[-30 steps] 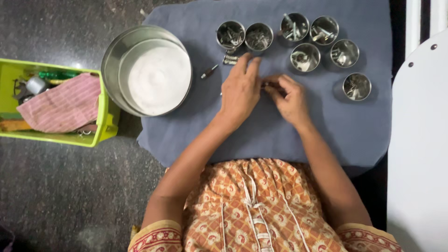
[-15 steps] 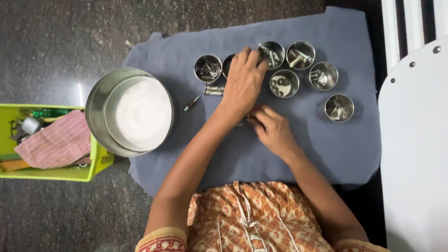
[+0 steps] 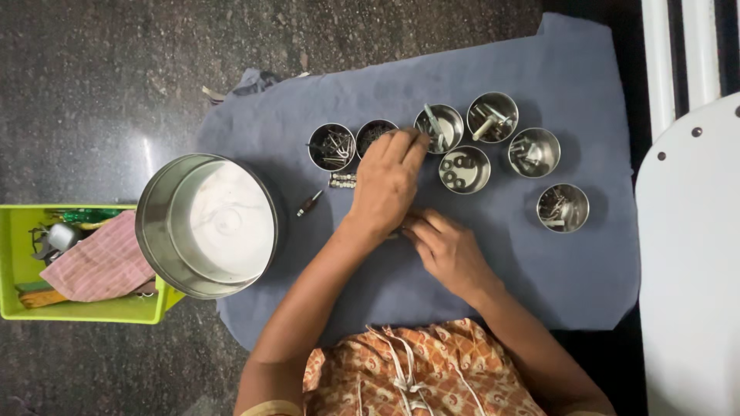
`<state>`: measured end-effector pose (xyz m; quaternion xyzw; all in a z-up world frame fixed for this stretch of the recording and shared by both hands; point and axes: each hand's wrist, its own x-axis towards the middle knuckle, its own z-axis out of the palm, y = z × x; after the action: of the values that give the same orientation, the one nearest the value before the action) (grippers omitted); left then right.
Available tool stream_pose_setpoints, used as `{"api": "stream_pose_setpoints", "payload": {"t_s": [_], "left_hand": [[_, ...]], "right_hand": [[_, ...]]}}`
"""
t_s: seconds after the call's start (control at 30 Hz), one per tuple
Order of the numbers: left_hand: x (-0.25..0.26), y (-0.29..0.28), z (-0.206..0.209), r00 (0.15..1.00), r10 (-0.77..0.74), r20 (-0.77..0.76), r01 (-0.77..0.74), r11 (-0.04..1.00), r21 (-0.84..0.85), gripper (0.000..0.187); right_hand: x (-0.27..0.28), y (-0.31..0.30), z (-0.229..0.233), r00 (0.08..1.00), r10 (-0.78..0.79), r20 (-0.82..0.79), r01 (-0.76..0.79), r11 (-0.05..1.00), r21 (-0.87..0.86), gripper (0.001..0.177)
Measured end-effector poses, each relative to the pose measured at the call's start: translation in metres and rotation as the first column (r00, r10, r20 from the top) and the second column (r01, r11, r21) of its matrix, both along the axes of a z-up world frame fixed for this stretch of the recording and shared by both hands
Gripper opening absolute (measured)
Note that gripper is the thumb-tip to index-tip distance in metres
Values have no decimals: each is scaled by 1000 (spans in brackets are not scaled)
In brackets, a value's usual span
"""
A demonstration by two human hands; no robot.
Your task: The person assembles small metal components by hand, picking parts from several small metal cups and joining them into short assemblies. The person places completed assemblies on the blue cloth and continues to pick and join additional parts throughout the clip.
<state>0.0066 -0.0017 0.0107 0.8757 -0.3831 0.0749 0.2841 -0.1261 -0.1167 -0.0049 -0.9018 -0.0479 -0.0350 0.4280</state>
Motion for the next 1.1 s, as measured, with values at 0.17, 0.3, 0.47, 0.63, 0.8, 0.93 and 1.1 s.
{"api": "stream_pose_setpoints", "payload": {"t_s": [0.17,0.3,0.47,0.63,0.8,0.93,1.1], "left_hand": [[21,-16,12,986,77,-147,-99,983,-153,30],[38,-27,20,977,61,-205,-91,986,-138,24],[42,-34,26,969,26,-248,-45,996,-71,28],[46,-36,25,961,15,-276,-11,1000,15,38],[45,-40,18,975,-4,-222,-6,999,-43,39],[41,-35,15,984,50,-172,-40,998,58,44],[34,-32,20,979,121,-161,-106,990,98,30]], "right_hand": [[3,-2,6,1000,17,0,-17,1000,16,30],[4,-5,7,999,34,-7,-34,999,33,29],[4,-6,5,999,33,17,-33,999,20,26],[5,-8,6,999,40,-5,-40,999,16,26],[5,-7,6,999,43,-11,-42,999,24,28],[3,-8,6,999,36,-26,-35,998,52,26],[2,-7,5,1000,29,-2,-29,998,60,27]]}}
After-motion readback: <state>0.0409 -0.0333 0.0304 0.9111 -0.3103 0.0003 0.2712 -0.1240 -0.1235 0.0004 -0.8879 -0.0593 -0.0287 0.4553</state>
